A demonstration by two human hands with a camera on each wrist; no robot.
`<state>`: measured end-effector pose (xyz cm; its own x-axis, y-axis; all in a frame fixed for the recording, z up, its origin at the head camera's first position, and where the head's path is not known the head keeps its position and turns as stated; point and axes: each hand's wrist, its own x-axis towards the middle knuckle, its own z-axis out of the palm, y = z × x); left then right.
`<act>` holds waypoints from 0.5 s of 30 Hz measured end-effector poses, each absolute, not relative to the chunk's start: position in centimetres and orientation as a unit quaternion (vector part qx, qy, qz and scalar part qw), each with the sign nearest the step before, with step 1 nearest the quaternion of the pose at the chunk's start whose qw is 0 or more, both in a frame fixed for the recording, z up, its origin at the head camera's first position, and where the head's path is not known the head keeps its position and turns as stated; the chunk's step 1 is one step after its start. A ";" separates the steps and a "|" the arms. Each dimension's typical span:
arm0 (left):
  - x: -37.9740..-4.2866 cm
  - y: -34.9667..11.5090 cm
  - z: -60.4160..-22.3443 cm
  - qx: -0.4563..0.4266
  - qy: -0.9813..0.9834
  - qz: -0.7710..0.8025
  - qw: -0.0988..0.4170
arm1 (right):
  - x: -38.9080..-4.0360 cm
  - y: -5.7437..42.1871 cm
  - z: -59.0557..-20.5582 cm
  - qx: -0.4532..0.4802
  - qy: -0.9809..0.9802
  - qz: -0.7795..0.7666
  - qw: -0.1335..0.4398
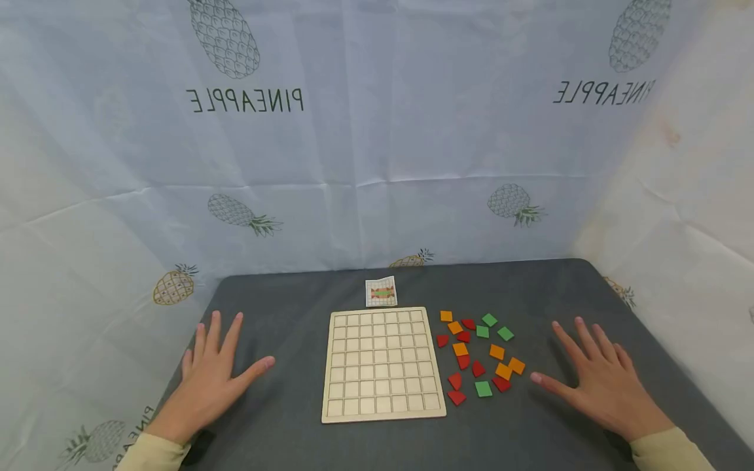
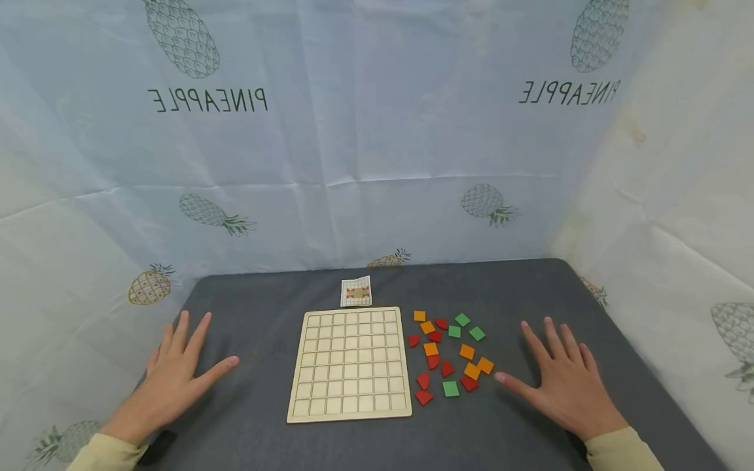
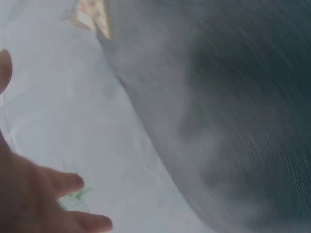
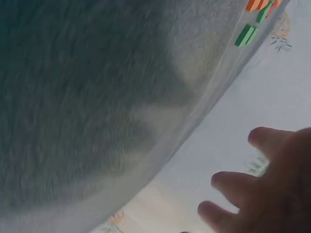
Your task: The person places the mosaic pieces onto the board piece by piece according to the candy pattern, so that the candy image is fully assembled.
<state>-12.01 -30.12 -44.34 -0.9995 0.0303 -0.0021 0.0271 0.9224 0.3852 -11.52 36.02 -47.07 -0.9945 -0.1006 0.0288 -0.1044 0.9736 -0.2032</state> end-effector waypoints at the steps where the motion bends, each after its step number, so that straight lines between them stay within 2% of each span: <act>1: -12.1 -29.7 -44.3 0.018 0.979 0.203 -0.006 | -11.6 35.9 -47.1 0.057 -0.992 0.108 0.014; 7: -13.3 -26.5 -44.0 0.021 0.959 0.277 -0.050 | -12.7 34.3 -47.0 0.097 -0.985 0.133 0.052; 15: -15.3 -23.7 -45.6 -0.058 0.894 0.444 0.029 | -14.1 32.2 -46.5 0.141 -0.977 0.146 0.066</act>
<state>-15.27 -23.69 -45.64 -0.9917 -0.0773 -0.1031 -0.1288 0.5998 0.7897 -14.06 32.22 -46.54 -0.9515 -0.2563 0.1703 -0.2950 0.9174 -0.2672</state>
